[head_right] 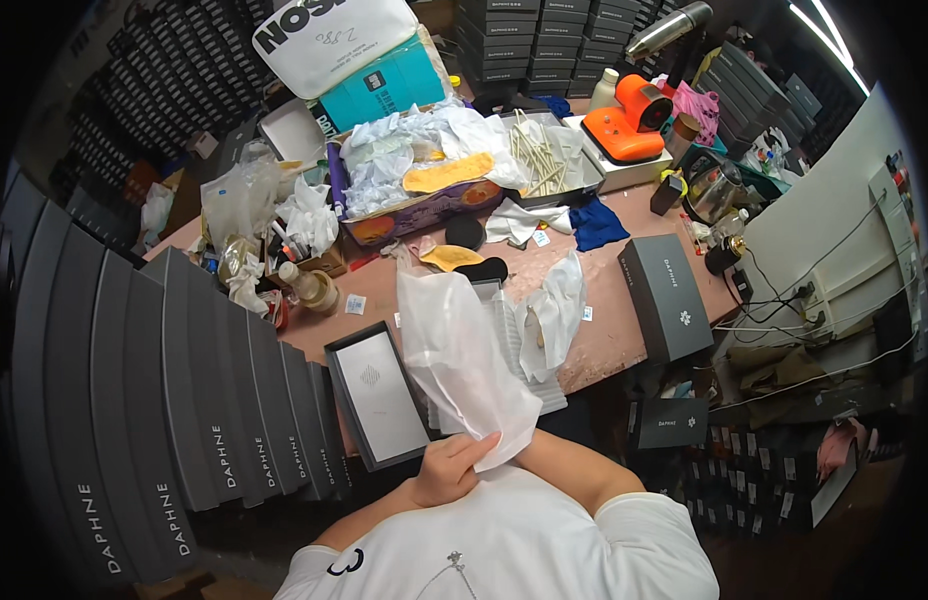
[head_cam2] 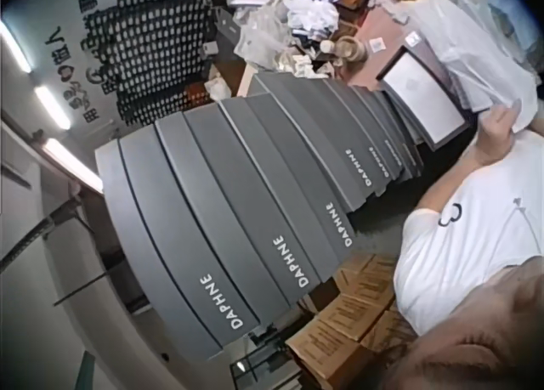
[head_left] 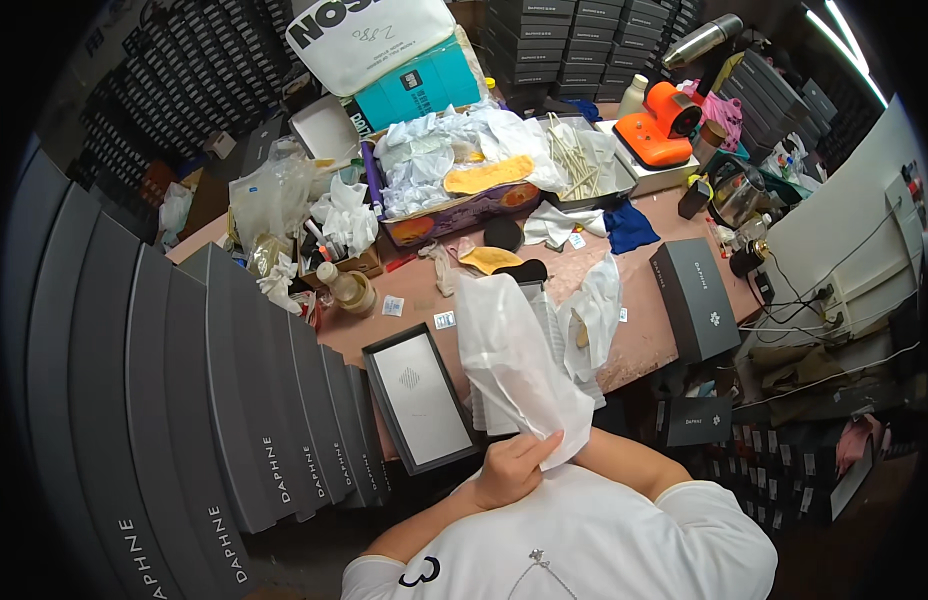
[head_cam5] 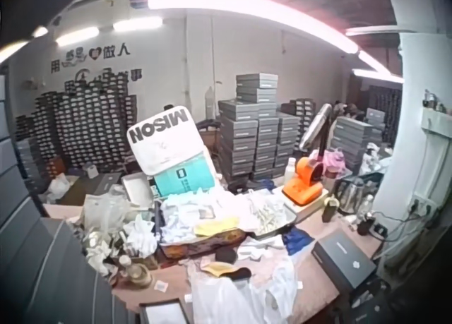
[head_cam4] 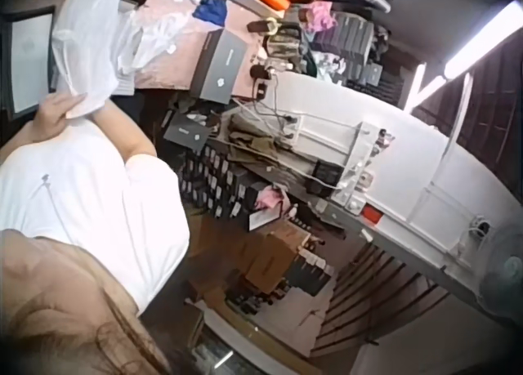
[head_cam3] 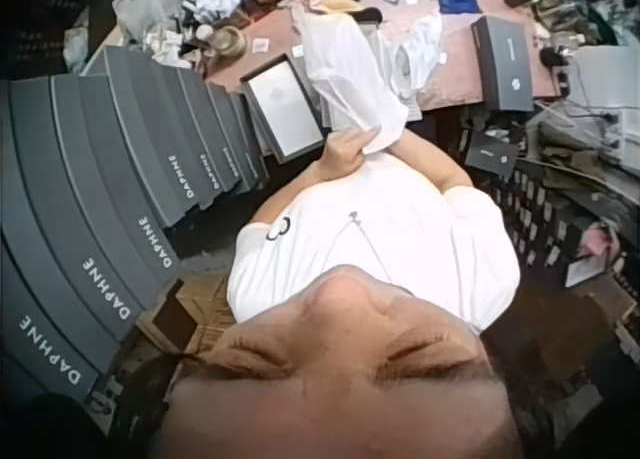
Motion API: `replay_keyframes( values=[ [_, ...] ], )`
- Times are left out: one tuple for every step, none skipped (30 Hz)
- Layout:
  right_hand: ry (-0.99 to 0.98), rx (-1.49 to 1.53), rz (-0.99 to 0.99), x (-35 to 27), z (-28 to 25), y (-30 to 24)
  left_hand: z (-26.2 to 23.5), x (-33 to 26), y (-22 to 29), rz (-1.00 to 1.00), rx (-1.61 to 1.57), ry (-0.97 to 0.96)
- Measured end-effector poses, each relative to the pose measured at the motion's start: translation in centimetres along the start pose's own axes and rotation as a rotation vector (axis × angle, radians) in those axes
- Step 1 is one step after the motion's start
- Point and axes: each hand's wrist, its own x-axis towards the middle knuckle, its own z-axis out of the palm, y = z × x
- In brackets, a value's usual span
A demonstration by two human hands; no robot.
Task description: Packing silver high-heeled shoes into a box with protective tissue paper and foam inserts.
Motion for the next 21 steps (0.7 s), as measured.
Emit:
replay_keyframes(
  values=[
    [0.010, -0.057, -0.024, 0.2, 0.0, 0.0, 0.6, -0.2, -0.3, 0.006, -0.008, -0.115],
    [0.008, -0.131, -0.040, 0.1, -0.3, -0.2, 0.3, -0.6, -1.2, -0.029, 0.109, -0.374],
    [-0.005, -0.206, -0.046, -0.1, -0.7, 0.1, -0.6, -1.3, -0.9, -0.131, 0.001, -0.290],
    [-0.021, -0.282, -0.064, -0.3, -1.1, 0.4, -1.7, -1.9, -0.3, -0.233, -0.106, -0.203],
    [-0.052, -0.385, -0.100, -0.7, -1.2, 0.4, -2.6, -1.7, 0.0, -0.324, -0.203, -0.104],
    [-0.094, -0.502, -0.146, -1.2, -1.2, 0.3, -2.7, -1.3, -0.8, -0.549, -0.556, 0.121],
    [-0.133, -0.631, -0.194, -1.7, -1.3, 0.5, -2.3, -1.6, -2.1, -0.785, -0.916, 0.343],
    [-0.188, -0.768, -0.264, -0.8, -1.1, 0.6, -2.0, -1.6, -3.4, -1.018, -1.270, 0.578],
    [-0.261, -0.896, -0.310, 0.1, -0.7, 1.4, -1.9, -0.9, -5.0, -0.996, -1.630, 0.348],
    [-0.344, -1.006, -0.344, 0.8, -0.2, 2.3, -1.5, -0.1, -5.1, -1.066, -1.483, 0.475],
    [-0.431, -1.115, -0.352, 0.8, -0.1, 3.0, -0.8, 0.5, -4.9, -1.132, -1.335, 0.585],
    [-0.532, -1.215, -0.348, 1.1, 0.1, 3.7, -0.9, 0.5, -5.5, -1.101, -1.344, 0.671],
    [-0.640, -1.301, -0.324, 0.9, 0.0, 3.6, -1.6, 0.5, -6.7, -1.074, -1.349, 0.753],
    [-0.739, -1.342, -0.275, 0.2, -0.6, 3.0, -2.7, 0.1, -7.8, -1.052, -1.352, 0.831],
    [-0.808, -1.314, -0.205, -0.8, -1.5, 2.5, -4.3, -0.1, -8.9, -0.998, -1.397, 0.893],
    [-0.798, -1.225, -0.122, -1.9, -2.4, 1.9, -5.1, -0.6, -9.8, -0.876, -1.156, 0.952],
    [-0.520, -0.910, -0.028, -2.3, -3.6, 1.5, -5.1, -0.4, -10.2, -0.746, -0.920, 1.003],
    [-0.257, -0.545, -0.029, -2.8, -4.7, 1.3, -4.7, -0.2, -9.9, -0.734, -0.751, 0.931],
    [0.020, -0.202, 0.027, -3.5, -5.6, 1.1, -3.6, 0.3, -8.9, -0.733, -0.587, 0.850],
    [0.079, -0.039, 0.028, -3.0, -5.3, 0.7, -2.6, 0.3, -7.9, -0.729, -0.415, 0.770],
    [0.140, 0.122, 0.029, -2.0, -4.8, -0.3, -0.1, 0.2, -7.0, -0.701, -0.409, 0.628]
  ],
)
